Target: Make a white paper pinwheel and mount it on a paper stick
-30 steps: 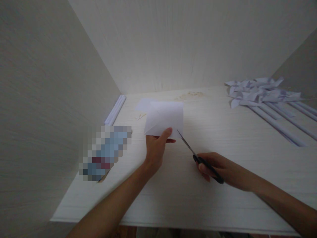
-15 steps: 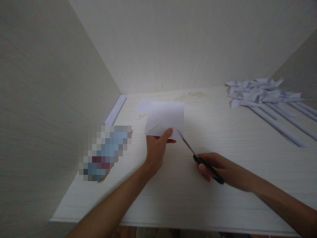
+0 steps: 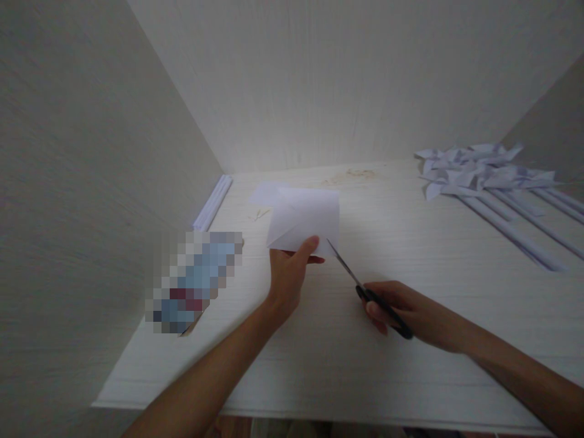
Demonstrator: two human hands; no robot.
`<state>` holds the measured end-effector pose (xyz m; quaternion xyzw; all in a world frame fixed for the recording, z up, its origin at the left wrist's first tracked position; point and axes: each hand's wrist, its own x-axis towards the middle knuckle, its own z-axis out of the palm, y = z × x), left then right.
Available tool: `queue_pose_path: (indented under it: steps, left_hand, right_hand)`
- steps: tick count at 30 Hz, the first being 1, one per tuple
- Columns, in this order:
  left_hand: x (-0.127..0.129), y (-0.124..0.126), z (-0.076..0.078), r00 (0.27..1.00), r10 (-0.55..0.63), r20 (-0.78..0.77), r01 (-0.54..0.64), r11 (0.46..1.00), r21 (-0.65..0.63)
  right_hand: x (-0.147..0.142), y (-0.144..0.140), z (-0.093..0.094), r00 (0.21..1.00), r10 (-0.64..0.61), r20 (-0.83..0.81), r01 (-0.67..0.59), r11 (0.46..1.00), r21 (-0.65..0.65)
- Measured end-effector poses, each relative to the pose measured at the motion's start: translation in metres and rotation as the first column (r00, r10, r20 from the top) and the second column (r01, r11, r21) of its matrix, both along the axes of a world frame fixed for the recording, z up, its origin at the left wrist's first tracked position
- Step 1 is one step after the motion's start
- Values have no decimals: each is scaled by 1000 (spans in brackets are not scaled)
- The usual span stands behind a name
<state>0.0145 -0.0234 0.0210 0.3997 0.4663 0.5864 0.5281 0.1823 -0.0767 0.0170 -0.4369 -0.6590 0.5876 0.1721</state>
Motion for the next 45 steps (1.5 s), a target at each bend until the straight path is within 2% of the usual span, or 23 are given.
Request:
queue_pose_path:
  steps: [45]
  left_hand:
    - [0,0,0,1000,-3,6,3,1000,-11]
  right_hand:
    - [0,0,-2,1000,-23,12,23,999,-29]
